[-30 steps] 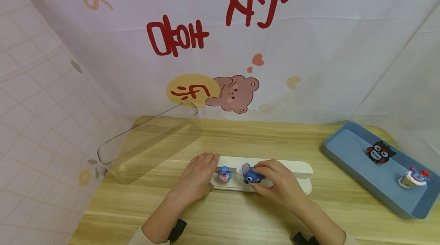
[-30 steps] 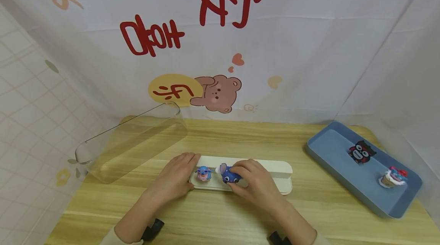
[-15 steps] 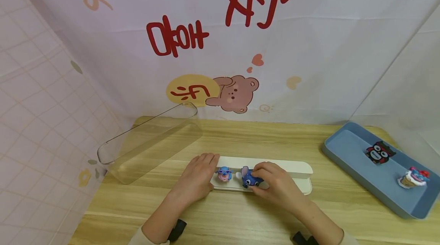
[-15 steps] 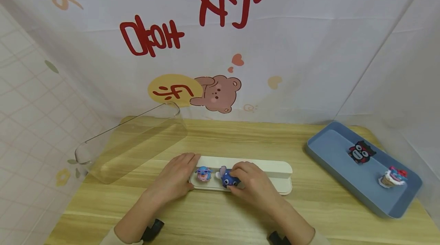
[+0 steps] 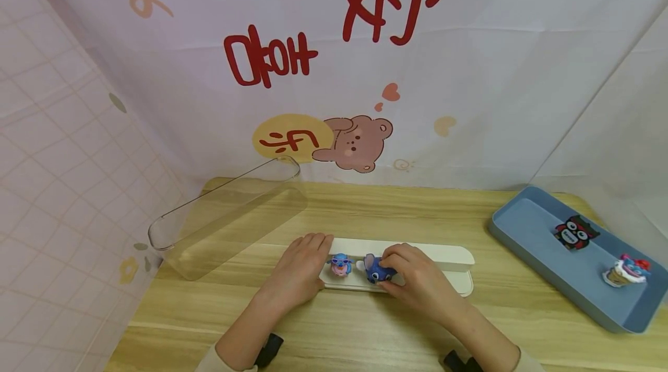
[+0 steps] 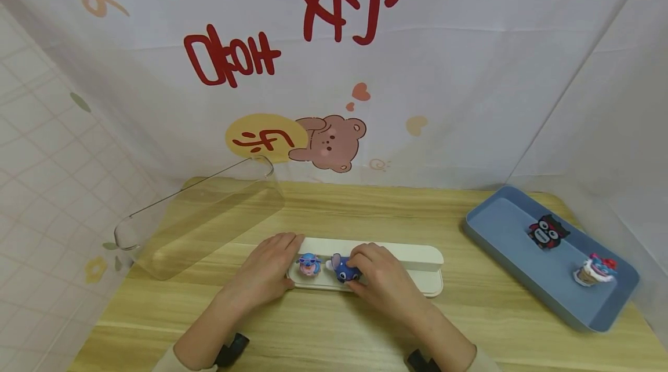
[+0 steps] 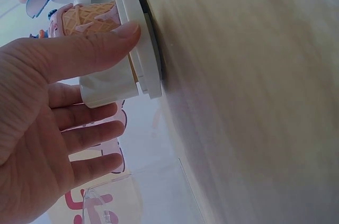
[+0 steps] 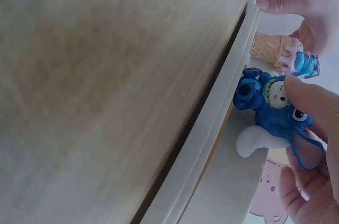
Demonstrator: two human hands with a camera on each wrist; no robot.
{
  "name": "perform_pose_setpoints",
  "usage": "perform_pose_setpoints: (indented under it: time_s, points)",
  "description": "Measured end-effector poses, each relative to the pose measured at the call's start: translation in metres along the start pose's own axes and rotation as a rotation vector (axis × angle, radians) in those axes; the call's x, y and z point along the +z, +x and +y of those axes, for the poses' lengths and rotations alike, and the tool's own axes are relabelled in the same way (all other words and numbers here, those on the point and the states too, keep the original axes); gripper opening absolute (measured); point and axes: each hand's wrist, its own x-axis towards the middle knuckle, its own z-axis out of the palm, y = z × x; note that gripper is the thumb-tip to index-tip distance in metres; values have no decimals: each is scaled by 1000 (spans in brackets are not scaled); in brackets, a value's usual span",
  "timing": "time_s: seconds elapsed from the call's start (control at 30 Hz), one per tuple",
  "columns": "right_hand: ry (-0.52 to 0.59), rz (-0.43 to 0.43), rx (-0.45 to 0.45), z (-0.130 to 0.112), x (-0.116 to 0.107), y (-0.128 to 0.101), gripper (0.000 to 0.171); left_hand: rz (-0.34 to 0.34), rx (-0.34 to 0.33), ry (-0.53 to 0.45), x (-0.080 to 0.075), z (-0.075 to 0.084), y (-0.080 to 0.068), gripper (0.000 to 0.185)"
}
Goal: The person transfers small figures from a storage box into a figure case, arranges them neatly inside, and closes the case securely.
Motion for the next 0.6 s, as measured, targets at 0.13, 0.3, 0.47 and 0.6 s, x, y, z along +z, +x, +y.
perform_pose_setpoints:
  time_s: [0.13, 0.3, 0.47, 0.6]
  points:
    - [-20, -19, 20, 0, 0, 0, 46, 7, 4, 6, 1, 0, 0, 90]
    - [-39, -38, 31, 1, 0, 0, 46, 6, 2, 3, 1, 0, 0, 90]
    - [-58, -55, 49, 1, -2, 0, 47, 0, 0, -5, 1, 0, 0, 90]
    - [-60, -54, 71, 0, -7, -1, 49, -5, -4, -6, 1, 0, 0, 90]
